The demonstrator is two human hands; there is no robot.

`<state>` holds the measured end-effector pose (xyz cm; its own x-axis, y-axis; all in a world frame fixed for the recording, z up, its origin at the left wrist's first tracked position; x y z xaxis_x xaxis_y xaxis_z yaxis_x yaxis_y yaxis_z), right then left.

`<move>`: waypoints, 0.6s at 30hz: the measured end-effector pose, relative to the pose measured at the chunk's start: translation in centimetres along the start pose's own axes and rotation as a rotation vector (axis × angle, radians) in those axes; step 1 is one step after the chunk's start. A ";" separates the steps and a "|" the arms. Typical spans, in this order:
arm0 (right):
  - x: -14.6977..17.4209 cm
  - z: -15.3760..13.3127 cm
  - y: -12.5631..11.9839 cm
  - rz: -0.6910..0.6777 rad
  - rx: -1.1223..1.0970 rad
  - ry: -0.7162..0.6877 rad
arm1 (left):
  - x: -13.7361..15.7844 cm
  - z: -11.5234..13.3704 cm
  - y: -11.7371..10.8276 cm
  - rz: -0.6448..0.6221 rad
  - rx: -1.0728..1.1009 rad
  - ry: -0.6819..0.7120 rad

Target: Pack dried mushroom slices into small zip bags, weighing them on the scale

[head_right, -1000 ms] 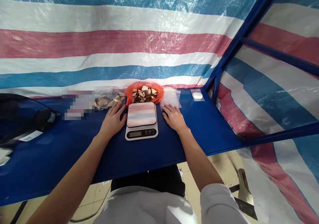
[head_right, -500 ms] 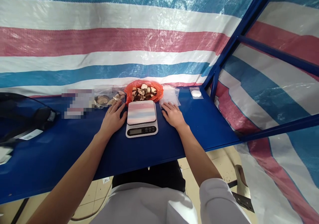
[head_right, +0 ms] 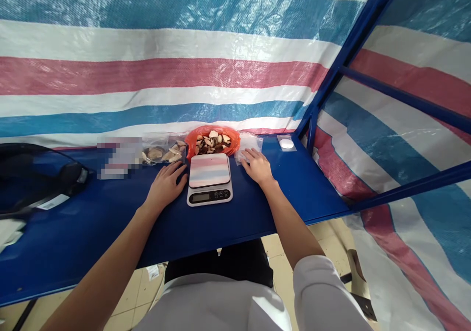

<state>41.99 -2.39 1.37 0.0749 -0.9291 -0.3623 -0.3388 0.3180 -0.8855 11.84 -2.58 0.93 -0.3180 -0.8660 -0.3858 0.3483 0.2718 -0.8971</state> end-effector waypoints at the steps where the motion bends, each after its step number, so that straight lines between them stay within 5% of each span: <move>1: -0.1 0.1 0.3 -0.009 0.007 -0.006 | 0.1 -0.1 0.2 -0.012 -0.003 -0.007; 18: -2.3 0.8 1.7 -0.104 0.009 0.019 | 0.4 0.1 0.5 -0.046 -0.001 -0.043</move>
<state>41.96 0.43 0.49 0.0913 -0.9606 -0.2626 -0.3217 0.2211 -0.9207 11.99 -2.88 0.34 -0.2952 -0.8949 -0.3348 0.3334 0.2319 -0.9138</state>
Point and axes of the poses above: each hand's wrist, its own x-axis away from the middle knuckle, its own y-axis out of the palm, z = x × y, the point moved 7 cm from there along -x, towards the middle knuckle, and after that the axes turned 1 degree about -z, right-handed, at the moved point
